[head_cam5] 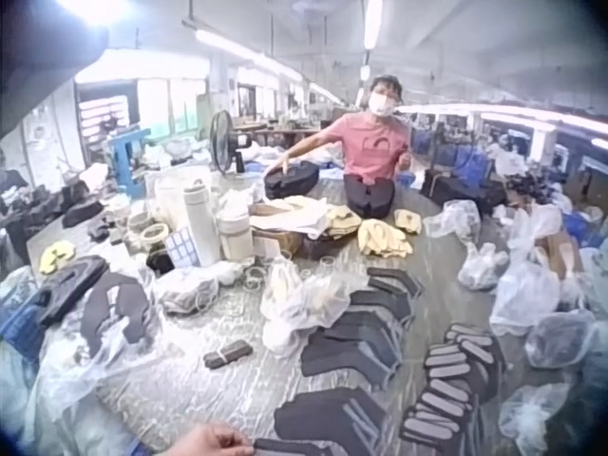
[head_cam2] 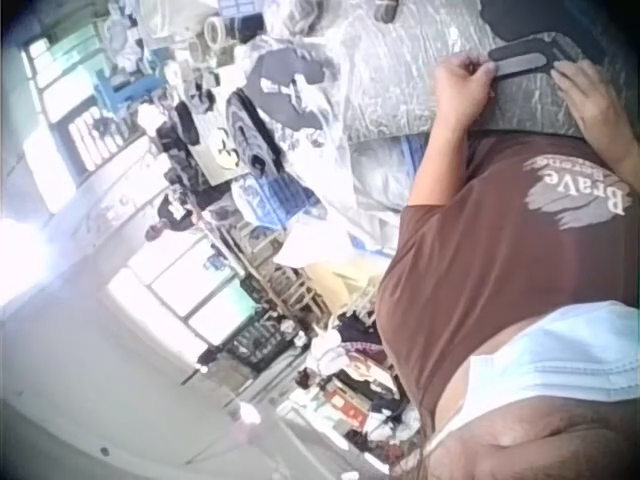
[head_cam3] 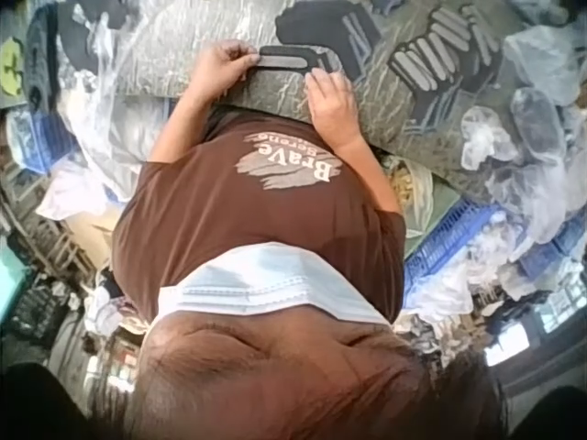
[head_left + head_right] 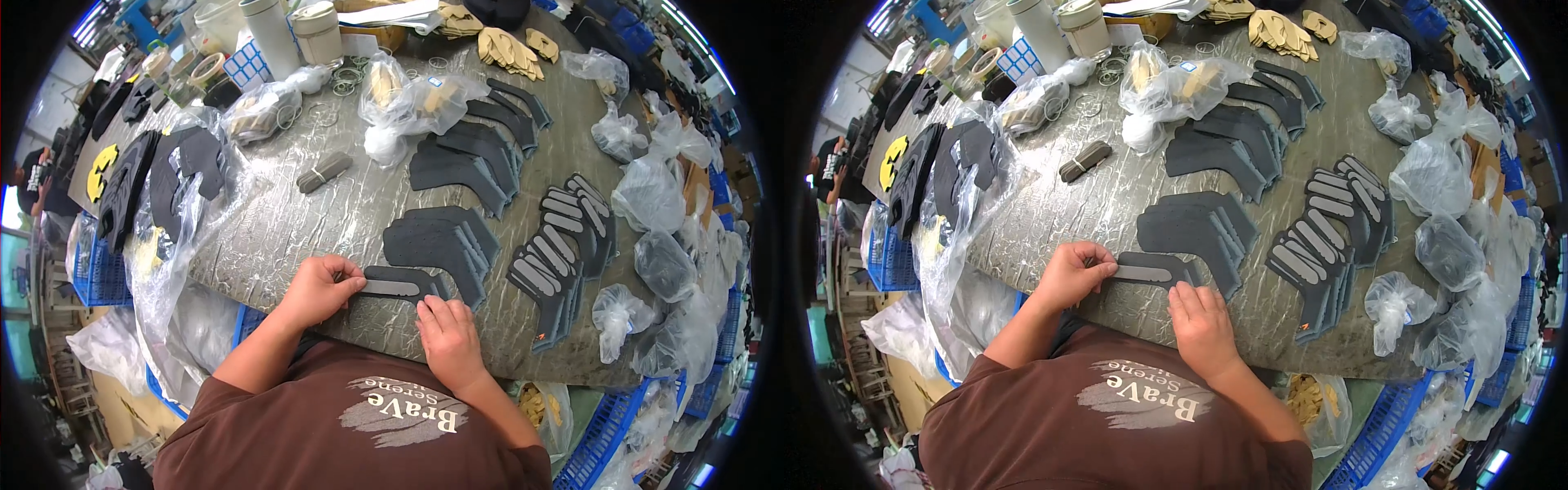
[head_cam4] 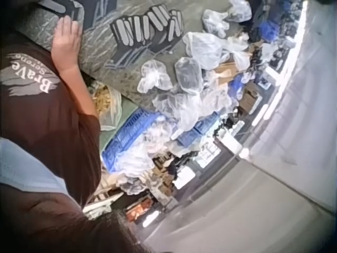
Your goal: Sort and arrange precut shoe upper components on a production table.
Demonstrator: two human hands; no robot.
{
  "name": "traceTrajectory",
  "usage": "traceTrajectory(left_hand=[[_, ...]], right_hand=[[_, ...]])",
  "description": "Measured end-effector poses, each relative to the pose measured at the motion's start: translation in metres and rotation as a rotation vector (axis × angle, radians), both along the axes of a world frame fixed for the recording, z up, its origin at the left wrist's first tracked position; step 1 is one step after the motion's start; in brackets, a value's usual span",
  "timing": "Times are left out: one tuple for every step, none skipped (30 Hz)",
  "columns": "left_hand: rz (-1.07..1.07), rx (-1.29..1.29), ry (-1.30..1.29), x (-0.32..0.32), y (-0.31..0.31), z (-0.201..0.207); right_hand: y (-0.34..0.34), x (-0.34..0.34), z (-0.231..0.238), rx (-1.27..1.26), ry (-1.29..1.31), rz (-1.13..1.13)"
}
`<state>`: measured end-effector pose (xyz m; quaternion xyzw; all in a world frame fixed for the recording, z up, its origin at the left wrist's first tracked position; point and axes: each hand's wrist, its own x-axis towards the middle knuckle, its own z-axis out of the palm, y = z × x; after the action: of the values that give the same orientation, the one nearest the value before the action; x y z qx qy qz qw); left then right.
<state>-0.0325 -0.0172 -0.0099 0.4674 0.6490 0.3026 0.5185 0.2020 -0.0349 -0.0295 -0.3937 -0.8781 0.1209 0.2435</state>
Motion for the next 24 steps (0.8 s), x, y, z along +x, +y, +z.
traceTrajectory(left_hand=[[0.001,-0.006,0.003,0.001,0.0,0.0],[0.009,-0.021,0.007,0.001,0.0,0.0],[0.016,-0.036,0.01,0.001,0.0,0.001],[0.017,-0.041,0.014,0.001,0.0,0.001],[0.02,-0.041,0.019,0.001,0.0,0.001],[0.024,-0.041,0.024,0.001,0.0,0.0],[0.023,-0.045,0.025,0.002,0.0,0.001],[0.023,-0.046,0.043,0.003,0.0,0.002],[0.022,-0.047,0.06,0.003,0.0,0.002],[0.023,-0.048,0.061,0.004,0.0,0.002],[0.024,-0.043,0.074,0.005,-0.001,0.002],[0.026,-0.038,0.087,0.005,-0.001,0.002],[0.029,-0.04,0.088,0.005,-0.001,0.003],[0.016,-0.024,0.116,0.005,-0.001,0.003],[0.004,-0.008,0.144,0.006,-0.001,0.004],[0.005,-0.01,0.145,0.005,-0.002,0.002],[-0.012,0.044,0.19,0.005,-0.003,-0.003],[-0.029,0.098,0.235,0.004,-0.003,-0.005],[-0.027,0.099,0.237,0.004,-0.004,-0.004],[-0.049,0.162,0.295,0.006,-0.004,-0.003],[-0.07,0.226,0.353,0.008,-0.004,-0.002],[-0.068,0.227,0.354,0.008,-0.004,-0.003],[-0.097,0.275,0.412,0.009,-0.003,-0.003],[-0.127,0.324,0.471,0.009,-0.003,-0.002]], right_hand=[[0.0,0.0,0.0,-0.003,-0.021,0.002],[0.0,0.0,0.0,-0.006,-0.041,0.004],[0.001,0.0,0.0,-0.011,-0.038,0.005],[0.001,-0.001,0.001,0.003,-0.042,0.015],[0.002,-0.001,0.001,0.017,-0.048,0.023],[0.002,-0.002,-0.001,0.013,-0.047,0.023],[0.002,-0.002,-0.002,0.026,-0.039,0.023],[0.002,-0.002,-0.003,0.041,-0.03,0.023],[0.002,-0.003,-0.003,0.04,-0.029,0.024],[0.003,-0.003,-0.003,0.062,-0.049,0.029],[0.004,-0.003,-0.002,0.084,-0.068,0.036],[0.005,-0.003,0.0,0.082,-0.066,0.038],[0.005,-0.003,0.003,0.089,-0.11,0.051],[0.006,-0.003,0.005,0.095,-0.155,0.062],[0.006,-0.003,0.005,0.094,-0.154,0.063],[0.007,-0.004,0.006,0.105,-0.165,0.063],[0.007,-0.004,0.006,0.118,-0.175,0.063],[0.007,-0.004,0.006,0.119,-0.174,0.065],[0.007,-0.005,0.007,0.11,-0.18,0.065],[0.007,-0.005,0.007,0.101,-0.187,0.065],[0.007,-0.005,0.006,0.103,-0.187,0.066],[0.007,-0.005,0.005,0.108,-0.179,0.06],[0.007,-0.006,0.005,0.115,-0.171,0.055],[0.006,-0.006,0.005,0.117,-0.171,0.057]])
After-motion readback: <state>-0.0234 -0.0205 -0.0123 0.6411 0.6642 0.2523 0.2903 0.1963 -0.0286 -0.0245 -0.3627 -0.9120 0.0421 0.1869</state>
